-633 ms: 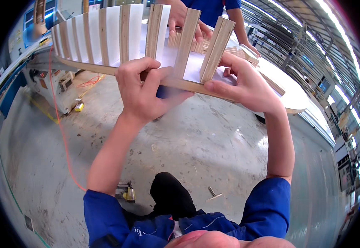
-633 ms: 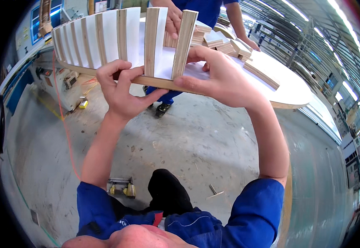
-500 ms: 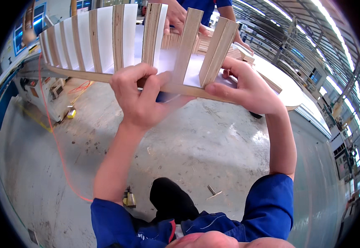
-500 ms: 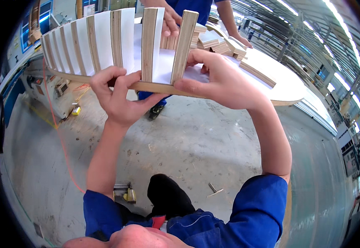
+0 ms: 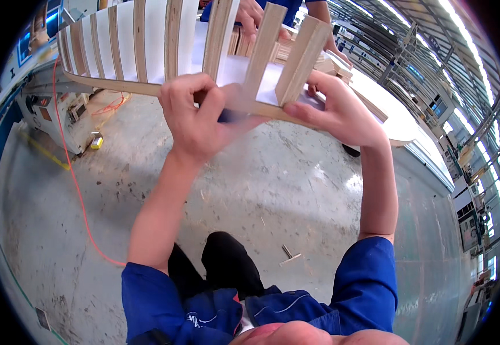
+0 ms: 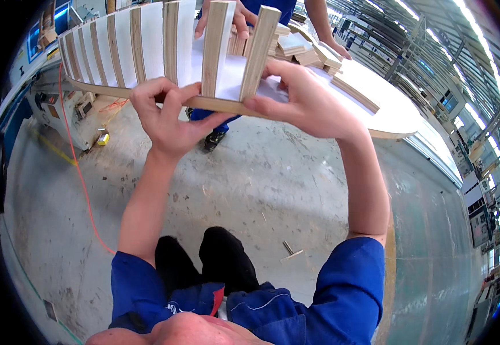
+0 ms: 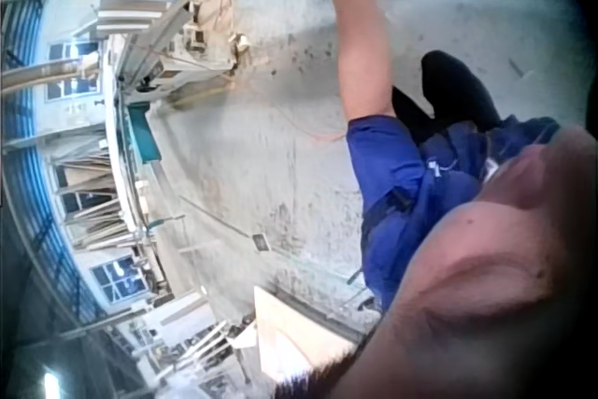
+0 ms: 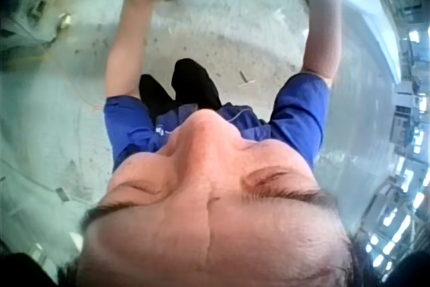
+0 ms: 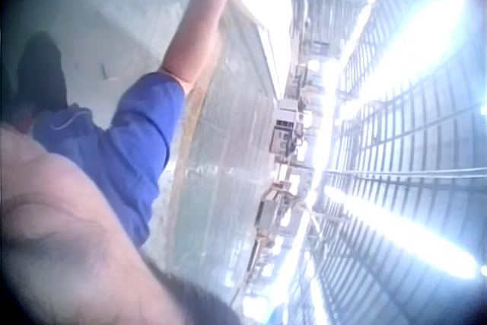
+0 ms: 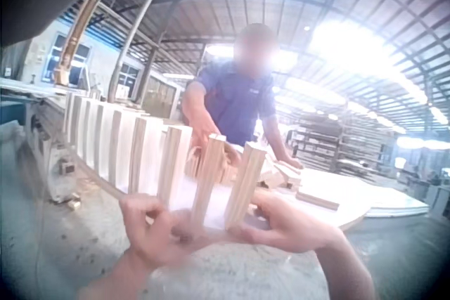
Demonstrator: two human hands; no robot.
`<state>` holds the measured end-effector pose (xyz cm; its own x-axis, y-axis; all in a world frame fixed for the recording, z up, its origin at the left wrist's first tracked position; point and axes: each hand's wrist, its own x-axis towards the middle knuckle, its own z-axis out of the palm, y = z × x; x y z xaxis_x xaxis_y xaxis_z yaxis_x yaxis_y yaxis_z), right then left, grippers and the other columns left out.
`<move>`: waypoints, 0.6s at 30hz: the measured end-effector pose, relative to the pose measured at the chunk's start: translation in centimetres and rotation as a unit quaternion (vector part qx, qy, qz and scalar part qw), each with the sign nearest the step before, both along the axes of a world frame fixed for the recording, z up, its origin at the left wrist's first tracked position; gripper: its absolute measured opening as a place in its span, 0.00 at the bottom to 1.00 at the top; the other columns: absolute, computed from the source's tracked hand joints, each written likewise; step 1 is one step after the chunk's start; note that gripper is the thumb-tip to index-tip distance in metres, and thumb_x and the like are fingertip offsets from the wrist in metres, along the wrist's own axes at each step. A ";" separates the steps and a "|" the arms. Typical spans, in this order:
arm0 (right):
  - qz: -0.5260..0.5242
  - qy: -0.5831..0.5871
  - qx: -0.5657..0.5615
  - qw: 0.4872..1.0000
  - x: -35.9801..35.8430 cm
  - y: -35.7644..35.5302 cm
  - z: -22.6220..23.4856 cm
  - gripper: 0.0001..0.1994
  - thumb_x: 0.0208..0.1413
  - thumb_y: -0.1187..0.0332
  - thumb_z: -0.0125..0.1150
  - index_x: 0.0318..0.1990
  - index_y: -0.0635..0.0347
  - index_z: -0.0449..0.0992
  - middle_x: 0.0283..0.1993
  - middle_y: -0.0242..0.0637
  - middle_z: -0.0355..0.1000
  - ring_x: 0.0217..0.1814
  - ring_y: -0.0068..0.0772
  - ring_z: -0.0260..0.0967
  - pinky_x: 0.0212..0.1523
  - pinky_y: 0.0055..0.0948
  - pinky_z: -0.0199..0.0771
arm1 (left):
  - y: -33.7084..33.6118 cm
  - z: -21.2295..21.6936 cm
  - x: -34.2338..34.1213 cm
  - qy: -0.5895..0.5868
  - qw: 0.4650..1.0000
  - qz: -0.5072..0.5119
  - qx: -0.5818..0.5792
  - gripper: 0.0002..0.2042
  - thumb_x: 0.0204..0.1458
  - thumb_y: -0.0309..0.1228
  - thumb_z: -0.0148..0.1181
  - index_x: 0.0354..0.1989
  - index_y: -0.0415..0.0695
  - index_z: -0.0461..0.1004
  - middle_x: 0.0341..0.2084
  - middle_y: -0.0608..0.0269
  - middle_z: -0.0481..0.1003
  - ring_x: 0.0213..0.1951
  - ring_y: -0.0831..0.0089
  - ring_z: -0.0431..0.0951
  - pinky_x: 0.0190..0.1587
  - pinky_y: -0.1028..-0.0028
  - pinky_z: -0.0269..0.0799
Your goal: The person kneels on the floor and assembles a wooden frame by attaching vertical slats to a curved base. They use a pneumatic nail gun to secure each slat in place, picking up pieces from a nearby table and aligning them before fastening.
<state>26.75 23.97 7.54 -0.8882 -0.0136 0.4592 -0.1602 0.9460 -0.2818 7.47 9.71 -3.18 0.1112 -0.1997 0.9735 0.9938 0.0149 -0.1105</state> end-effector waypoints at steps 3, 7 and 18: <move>0.006 0.012 0.011 1.000 -0.1 0.6 -0.2 0.30 0.61 0.45 0.67 0.54 0.66 0.78 0.43 0.42 0.78 0.40 0.31 0.73 0.40 0.26 0.72 | -0.1 0.1 0.2 -0.006 1.000 0.017 -0.010 0.25 0.31 0.49 0.84 0.34 0.51 0.80 0.38 0.67 0.67 0.43 0.65 0.67 0.45 0.65 0.61; -0.013 0.029 0.038 0.999 -0.4 1.4 -0.4 0.35 0.56 0.40 0.68 0.52 0.71 0.79 0.46 0.46 0.78 0.44 0.33 0.76 0.44 0.28 0.76 | -0.8 0.2 0.7 -0.015 0.999 0.025 -0.044 0.25 0.31 0.46 0.84 0.38 0.51 0.81 0.40 0.66 0.67 0.47 0.65 0.67 0.50 0.65 0.62; -0.025 -0.001 -0.019 1.000 0.0 -0.2 0.1 0.24 0.59 0.49 0.67 0.48 0.64 0.82 0.40 0.29 0.75 0.37 0.19 0.64 0.37 0.23 0.62 | -2.2 0.4 1.0 -0.011 0.995 0.064 -0.080 0.25 0.38 0.49 0.82 0.40 0.47 0.82 0.39 0.65 0.65 0.41 0.65 0.66 0.43 0.67 0.64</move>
